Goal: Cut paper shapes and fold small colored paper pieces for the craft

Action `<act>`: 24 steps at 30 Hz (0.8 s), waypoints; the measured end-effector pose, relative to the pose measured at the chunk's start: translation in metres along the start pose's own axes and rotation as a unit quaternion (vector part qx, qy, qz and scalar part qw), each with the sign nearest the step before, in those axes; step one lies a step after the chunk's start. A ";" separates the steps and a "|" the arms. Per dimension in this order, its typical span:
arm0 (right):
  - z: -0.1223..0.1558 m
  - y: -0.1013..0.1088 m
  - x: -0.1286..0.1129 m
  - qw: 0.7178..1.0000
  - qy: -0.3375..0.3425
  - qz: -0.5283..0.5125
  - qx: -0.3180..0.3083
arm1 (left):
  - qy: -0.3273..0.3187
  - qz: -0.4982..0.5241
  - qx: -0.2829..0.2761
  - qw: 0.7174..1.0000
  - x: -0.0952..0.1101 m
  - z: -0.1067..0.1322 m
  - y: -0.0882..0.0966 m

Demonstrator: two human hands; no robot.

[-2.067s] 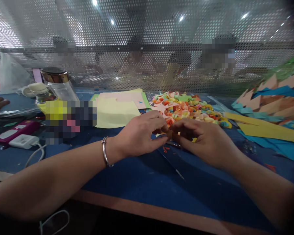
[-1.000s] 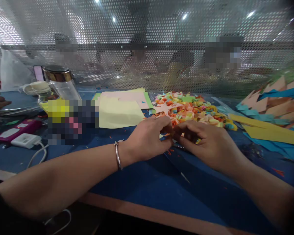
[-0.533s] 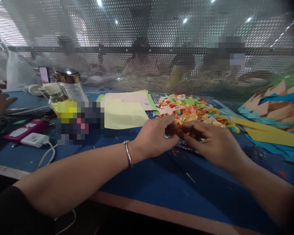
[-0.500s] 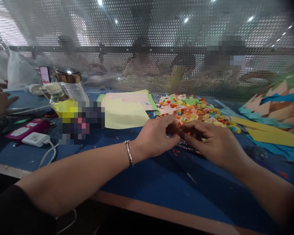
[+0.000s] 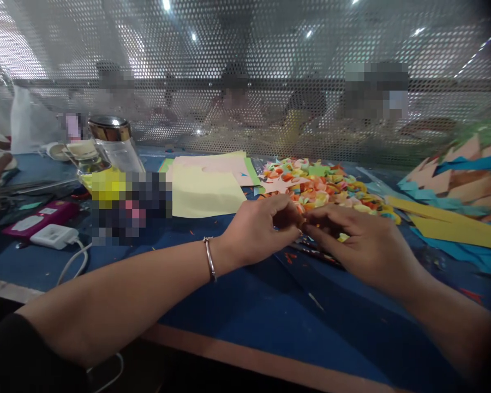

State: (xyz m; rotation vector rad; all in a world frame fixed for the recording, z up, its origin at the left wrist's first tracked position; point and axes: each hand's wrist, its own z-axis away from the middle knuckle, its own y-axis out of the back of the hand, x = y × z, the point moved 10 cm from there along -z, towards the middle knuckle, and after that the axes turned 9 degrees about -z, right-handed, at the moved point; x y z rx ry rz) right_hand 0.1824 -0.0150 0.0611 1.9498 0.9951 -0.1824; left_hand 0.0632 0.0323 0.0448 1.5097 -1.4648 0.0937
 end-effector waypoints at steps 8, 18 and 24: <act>0.001 -0.005 -0.002 1.000 0.015 -0.003 -0.015 | 0.008 -0.027 -0.001 1.000 -0.005 -0.002 -0.001; -0.002 -0.010 -0.005 0.999 0.008 -0.024 -0.036 | 0.000 -0.041 -0.009 0.999 -0.003 0.001 0.001; -0.002 -0.009 -0.004 0.999 0.006 -0.014 -0.038 | -0.003 -0.040 -0.010 0.999 -0.004 0.002 0.000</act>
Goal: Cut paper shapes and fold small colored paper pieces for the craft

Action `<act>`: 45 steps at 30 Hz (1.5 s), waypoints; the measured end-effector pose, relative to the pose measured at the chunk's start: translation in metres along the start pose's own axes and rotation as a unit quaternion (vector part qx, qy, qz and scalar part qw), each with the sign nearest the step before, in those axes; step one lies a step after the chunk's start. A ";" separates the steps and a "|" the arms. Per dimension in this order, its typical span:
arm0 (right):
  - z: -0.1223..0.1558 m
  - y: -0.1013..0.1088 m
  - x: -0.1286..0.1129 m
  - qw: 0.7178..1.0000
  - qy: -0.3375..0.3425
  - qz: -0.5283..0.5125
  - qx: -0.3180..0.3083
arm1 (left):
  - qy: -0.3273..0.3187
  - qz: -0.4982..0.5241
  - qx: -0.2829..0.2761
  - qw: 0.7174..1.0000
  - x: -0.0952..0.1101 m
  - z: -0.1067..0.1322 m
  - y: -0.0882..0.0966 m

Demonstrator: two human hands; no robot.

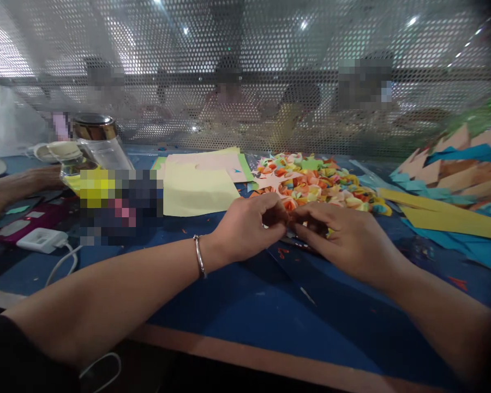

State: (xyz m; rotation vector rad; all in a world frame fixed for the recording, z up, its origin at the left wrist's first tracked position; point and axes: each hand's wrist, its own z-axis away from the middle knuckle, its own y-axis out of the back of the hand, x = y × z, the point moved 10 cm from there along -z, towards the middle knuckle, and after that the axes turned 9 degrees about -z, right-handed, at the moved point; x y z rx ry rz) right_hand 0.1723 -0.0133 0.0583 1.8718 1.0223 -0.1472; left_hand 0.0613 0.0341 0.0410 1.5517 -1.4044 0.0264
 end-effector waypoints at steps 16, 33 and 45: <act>0.001 0.002 0.000 1.000 -0.009 -0.001 0.012 | 0.009 0.037 0.017 0.999 0.001 -0.001 0.006; 0.005 0.007 -0.005 0.999 0.016 0.035 0.027 | 0.012 0.047 0.020 0.999 0.006 0.000 0.005; 0.000 0.005 -0.006 0.999 0.023 0.047 0.007 | 0.017 0.032 0.017 0.999 0.002 -0.001 0.003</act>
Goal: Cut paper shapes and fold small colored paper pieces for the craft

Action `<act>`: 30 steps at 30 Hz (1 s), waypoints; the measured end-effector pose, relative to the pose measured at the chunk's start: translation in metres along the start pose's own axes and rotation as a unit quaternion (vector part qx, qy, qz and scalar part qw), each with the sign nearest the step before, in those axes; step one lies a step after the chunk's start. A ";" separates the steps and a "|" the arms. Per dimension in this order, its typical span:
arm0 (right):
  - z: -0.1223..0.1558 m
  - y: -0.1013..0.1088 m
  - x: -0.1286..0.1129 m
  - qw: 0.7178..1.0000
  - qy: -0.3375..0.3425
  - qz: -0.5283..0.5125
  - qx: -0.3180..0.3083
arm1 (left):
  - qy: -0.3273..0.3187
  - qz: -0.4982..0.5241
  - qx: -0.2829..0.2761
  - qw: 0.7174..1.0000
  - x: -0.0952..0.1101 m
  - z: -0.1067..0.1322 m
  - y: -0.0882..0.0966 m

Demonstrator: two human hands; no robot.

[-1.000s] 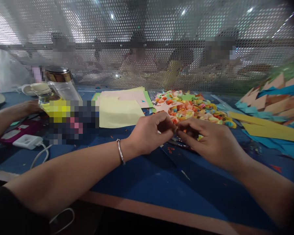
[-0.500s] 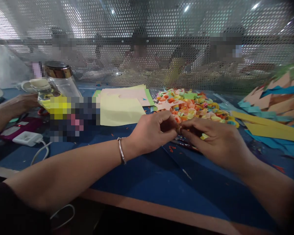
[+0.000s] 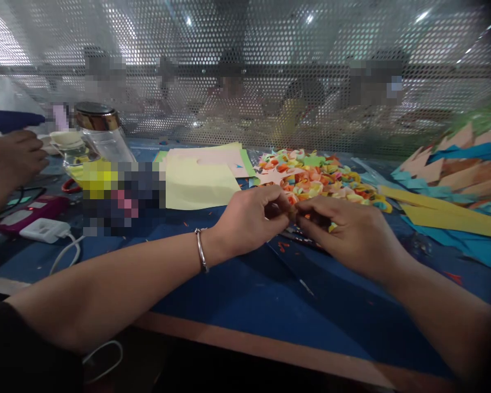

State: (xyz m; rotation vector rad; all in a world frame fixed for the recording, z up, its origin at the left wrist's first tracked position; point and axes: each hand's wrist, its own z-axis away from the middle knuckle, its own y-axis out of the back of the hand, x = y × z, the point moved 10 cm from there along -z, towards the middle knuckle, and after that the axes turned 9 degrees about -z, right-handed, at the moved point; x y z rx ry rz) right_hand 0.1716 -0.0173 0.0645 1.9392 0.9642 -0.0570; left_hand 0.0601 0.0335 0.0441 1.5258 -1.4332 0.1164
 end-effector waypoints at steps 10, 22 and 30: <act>0.002 -0.004 0.000 1.000 0.006 -0.004 0.001 | 0.032 0.007 -0.018 0.999 -0.005 0.000 0.000; 0.003 0.000 0.001 1.000 -0.004 0.001 0.003 | 0.012 0.011 -0.013 1.000 -0.005 0.001 -0.002; 0.005 0.008 -0.008 0.998 0.036 0.034 0.034 | -0.036 -0.020 -0.001 0.999 0.013 0.001 0.000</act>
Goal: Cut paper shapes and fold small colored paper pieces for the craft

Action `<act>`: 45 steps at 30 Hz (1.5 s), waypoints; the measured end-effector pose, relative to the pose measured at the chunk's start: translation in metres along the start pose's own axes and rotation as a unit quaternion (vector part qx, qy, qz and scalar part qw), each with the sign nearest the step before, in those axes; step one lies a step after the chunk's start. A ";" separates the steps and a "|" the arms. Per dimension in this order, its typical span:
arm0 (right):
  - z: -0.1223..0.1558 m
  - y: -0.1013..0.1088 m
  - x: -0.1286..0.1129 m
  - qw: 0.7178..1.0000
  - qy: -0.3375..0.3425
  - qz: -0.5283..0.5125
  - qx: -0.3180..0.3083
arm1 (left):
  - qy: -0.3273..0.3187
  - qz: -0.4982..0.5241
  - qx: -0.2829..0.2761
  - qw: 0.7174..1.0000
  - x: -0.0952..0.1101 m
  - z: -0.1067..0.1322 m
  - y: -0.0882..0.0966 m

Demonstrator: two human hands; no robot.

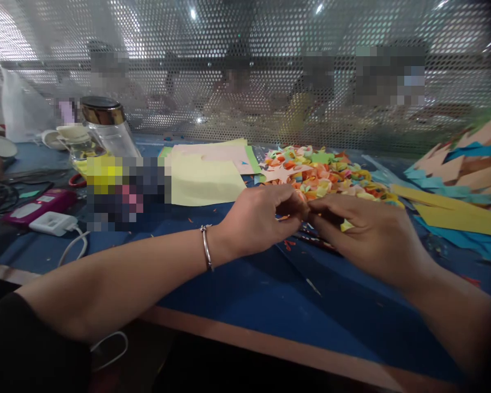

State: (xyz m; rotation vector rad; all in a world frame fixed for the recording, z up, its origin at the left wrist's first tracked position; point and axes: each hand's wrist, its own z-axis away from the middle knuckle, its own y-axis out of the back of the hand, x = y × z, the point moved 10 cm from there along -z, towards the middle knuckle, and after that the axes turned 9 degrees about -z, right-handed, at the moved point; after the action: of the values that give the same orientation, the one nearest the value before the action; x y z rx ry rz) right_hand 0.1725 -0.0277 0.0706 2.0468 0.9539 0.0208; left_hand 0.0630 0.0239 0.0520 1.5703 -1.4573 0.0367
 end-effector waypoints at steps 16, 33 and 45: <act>0.000 -0.008 -0.006 0.998 0.060 0.019 -0.008 | 0.016 -0.026 -0.025 0.999 -0.008 -0.002 -0.001; 0.004 -0.012 -0.003 0.999 0.026 -0.005 -0.044 | 0.025 -0.012 -0.029 0.999 -0.006 0.003 0.001; 0.000 0.001 0.007 0.999 -0.007 0.013 -0.037 | 0.092 0.000 -0.041 0.995 -0.025 0.006 0.003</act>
State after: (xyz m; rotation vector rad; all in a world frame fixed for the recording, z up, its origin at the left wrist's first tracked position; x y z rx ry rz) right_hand 0.1779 -0.0240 0.0687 1.9886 0.9042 0.0561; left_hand 0.0498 0.0393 0.0357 1.4604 -1.2993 0.1185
